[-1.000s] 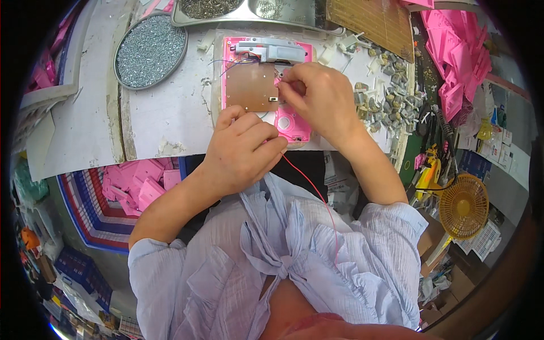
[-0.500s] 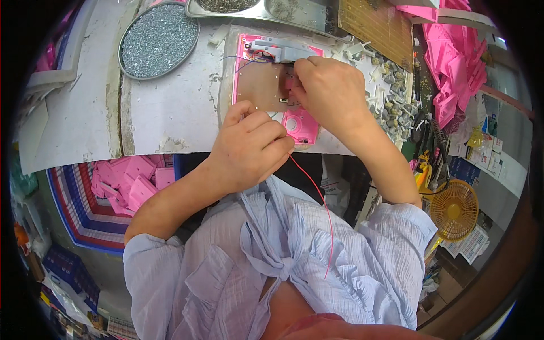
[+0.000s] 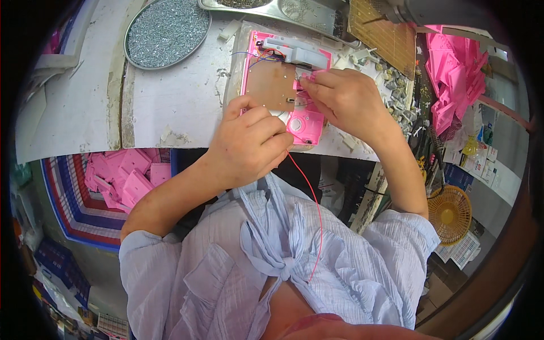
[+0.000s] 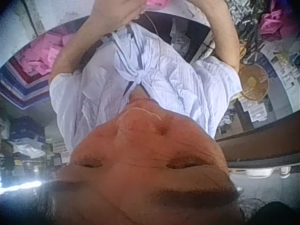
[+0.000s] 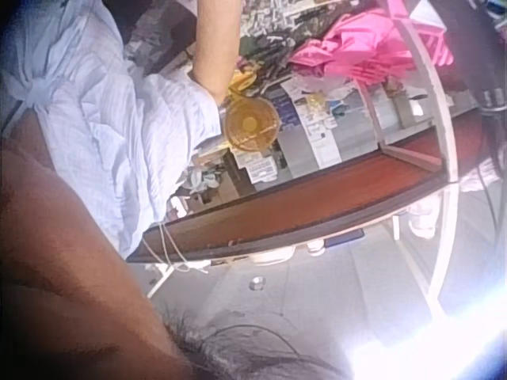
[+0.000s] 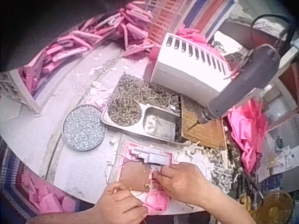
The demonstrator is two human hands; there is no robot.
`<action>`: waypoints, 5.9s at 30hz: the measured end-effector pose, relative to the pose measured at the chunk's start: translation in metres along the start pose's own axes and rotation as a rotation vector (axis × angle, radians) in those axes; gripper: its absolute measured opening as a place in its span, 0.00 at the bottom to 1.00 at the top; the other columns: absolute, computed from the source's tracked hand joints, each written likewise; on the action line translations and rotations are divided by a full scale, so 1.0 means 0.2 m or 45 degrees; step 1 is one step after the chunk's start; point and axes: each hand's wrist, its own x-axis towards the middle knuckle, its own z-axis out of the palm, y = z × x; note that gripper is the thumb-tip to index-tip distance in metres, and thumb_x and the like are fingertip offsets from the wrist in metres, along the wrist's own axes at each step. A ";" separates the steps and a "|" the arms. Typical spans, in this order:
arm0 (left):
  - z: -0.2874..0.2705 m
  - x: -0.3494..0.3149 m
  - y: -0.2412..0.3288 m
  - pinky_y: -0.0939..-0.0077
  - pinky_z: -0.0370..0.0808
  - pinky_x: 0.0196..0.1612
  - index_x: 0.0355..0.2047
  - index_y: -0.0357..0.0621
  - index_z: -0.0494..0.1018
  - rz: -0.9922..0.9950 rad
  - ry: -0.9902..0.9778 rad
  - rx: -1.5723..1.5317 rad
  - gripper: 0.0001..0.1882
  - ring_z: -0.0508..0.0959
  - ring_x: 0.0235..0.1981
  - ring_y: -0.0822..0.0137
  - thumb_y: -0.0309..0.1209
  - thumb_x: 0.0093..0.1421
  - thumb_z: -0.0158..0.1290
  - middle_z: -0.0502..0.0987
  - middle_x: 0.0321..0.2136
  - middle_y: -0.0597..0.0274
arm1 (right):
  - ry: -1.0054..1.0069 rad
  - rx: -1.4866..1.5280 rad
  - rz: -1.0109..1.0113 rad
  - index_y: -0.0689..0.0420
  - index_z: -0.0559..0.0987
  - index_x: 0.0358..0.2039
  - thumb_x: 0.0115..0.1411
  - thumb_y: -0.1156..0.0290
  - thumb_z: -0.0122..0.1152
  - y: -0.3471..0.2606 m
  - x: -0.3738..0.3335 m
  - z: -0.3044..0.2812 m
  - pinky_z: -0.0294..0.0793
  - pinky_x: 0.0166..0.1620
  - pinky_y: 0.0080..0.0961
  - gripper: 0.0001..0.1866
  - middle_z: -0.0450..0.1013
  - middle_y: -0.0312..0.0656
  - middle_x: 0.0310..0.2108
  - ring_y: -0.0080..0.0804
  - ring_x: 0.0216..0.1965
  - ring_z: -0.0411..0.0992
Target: Assembling and soldering components of a pink electronic toy.
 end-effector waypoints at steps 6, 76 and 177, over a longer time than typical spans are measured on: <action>-0.02 0.02 0.00 0.62 0.67 0.50 0.34 0.50 0.80 0.038 0.030 0.017 0.11 0.74 0.35 0.67 0.31 0.49 0.66 0.76 0.31 0.71 | -0.007 0.305 -0.088 0.50 0.87 0.44 0.51 0.76 0.70 0.17 -0.02 0.03 0.76 0.30 0.34 0.17 0.79 0.39 0.29 0.39 0.28 0.77; -0.30 -0.08 -0.18 0.63 0.77 0.32 0.35 0.44 0.77 -0.099 -0.481 -0.223 0.09 0.79 0.30 0.55 0.30 0.57 0.65 0.75 0.30 0.58 | 0.615 0.757 0.700 0.59 0.86 0.36 0.57 0.67 0.71 0.29 -0.19 -0.11 0.74 0.41 0.34 0.11 0.79 0.39 0.29 0.32 0.33 0.76; 0.12 1.20 -0.54 0.54 0.79 0.41 0.34 0.45 0.82 -0.205 -0.912 0.745 0.09 0.83 0.38 0.49 0.35 0.55 0.62 0.83 0.33 0.52 | 0.602 0.545 0.801 0.58 0.81 0.36 0.51 0.74 0.73 0.12 -0.54 -0.08 0.74 0.33 0.28 0.12 0.77 0.41 0.31 0.32 0.27 0.74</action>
